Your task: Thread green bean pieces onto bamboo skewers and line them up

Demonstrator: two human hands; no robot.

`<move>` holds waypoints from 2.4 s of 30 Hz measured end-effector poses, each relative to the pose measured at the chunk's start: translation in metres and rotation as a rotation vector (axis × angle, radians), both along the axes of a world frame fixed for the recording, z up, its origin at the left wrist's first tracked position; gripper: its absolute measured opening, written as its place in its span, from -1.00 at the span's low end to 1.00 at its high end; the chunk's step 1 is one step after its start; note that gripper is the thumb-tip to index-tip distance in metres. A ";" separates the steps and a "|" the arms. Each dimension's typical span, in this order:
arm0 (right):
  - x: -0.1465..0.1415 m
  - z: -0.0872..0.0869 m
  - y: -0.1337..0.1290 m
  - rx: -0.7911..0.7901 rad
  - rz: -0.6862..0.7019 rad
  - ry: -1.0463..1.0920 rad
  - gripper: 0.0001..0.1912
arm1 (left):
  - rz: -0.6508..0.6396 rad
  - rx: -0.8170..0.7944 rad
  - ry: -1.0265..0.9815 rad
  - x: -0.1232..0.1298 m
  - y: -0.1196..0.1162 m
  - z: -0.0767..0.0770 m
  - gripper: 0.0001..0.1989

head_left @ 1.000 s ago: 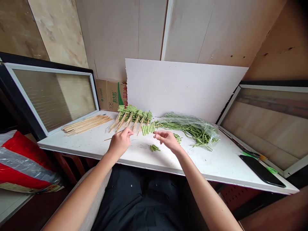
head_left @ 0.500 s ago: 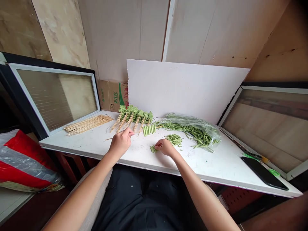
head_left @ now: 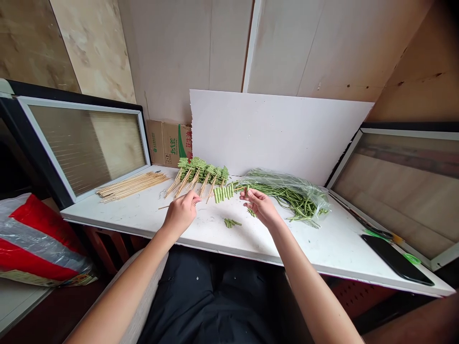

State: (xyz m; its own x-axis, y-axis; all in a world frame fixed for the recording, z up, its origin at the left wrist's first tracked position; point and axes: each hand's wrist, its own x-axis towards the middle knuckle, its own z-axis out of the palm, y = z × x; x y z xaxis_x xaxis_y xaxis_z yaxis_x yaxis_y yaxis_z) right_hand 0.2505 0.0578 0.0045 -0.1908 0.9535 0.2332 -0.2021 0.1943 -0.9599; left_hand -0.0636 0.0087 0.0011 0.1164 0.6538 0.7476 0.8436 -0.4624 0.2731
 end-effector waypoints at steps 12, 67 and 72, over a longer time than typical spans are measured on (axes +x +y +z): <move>-0.008 0.001 -0.003 -0.022 -0.006 0.094 -0.54 | -0.004 -0.012 0.015 0.004 -0.001 -0.003 -0.83; -0.025 0.006 -0.014 -0.019 -0.088 0.235 -0.72 | -0.053 0.023 0.017 0.006 0.001 -0.009 -0.67; -0.033 0.008 -0.018 0.015 -0.147 0.238 -0.68 | -0.062 0.048 0.024 0.008 0.002 -0.012 -0.66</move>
State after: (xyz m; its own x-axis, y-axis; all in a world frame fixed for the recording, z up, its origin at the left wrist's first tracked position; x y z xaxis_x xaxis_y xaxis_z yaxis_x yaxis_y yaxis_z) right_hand 0.2178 0.0399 0.0120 0.0117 0.9629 0.2694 -0.3903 0.2525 -0.8854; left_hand -0.0561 0.0110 -0.0113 0.1733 0.6087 0.7742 0.8190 -0.5257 0.2300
